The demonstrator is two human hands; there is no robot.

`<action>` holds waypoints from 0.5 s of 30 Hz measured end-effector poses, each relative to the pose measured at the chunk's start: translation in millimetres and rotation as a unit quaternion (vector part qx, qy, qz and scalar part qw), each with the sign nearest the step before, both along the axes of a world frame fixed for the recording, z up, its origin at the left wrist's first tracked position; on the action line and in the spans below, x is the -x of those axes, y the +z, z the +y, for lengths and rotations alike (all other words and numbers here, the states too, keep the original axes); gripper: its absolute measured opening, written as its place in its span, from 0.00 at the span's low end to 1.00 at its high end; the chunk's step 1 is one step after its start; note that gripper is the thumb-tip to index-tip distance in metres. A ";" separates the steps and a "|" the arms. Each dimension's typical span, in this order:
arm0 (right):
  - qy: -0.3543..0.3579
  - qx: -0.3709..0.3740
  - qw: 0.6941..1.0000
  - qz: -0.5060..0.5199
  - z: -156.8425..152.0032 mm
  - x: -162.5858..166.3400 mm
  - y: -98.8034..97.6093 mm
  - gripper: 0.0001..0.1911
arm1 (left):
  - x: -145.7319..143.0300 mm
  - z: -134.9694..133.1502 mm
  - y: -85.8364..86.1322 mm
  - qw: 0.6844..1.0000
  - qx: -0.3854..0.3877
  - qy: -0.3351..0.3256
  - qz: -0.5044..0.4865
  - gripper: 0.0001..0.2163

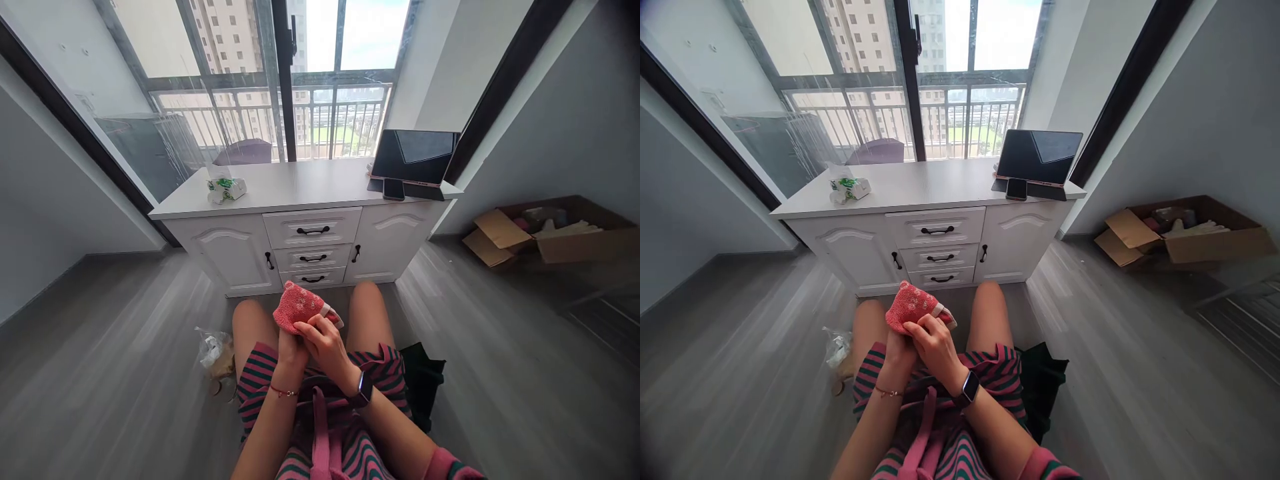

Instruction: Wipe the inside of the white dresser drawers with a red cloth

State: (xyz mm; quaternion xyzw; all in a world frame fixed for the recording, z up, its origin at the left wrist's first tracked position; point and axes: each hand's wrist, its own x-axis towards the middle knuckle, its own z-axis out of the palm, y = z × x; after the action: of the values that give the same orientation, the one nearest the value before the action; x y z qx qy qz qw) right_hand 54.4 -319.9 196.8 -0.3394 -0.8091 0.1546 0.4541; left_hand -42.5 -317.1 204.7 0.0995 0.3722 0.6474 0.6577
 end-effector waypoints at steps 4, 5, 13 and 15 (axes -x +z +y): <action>-0.049 0.007 0.998 0.035 0.7 2.5 -5.2 0.15 | -2.1 1.4 8.2 0.992 -0.032 0.062 -0.102 0.15; -0.057 0.010 0.997 0.044 0.9 2.7 -5.6 0.14 | -3.1 1.1 10.0 0.991 -0.036 0.070 -0.110 0.17; -0.069 0.064 0.994 0.062 5.9 4.2 -3.7 0.13 | -13.9 1.6 14.5 0.995 -0.017 0.055 -0.086 0.17; 0.014 0.096 0.995 0.024 9.9 1.4 2.5 0.13 | -13.2 5.4 12.6 0.994 0.052 0.086 -0.043 0.09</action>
State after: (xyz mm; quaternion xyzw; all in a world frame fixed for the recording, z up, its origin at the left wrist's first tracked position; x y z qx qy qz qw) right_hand 53.0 -310.0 199.3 -0.3663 -0.7841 0.2455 0.4368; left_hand -29.2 -311.7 217.3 0.0051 0.3839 0.6850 0.6192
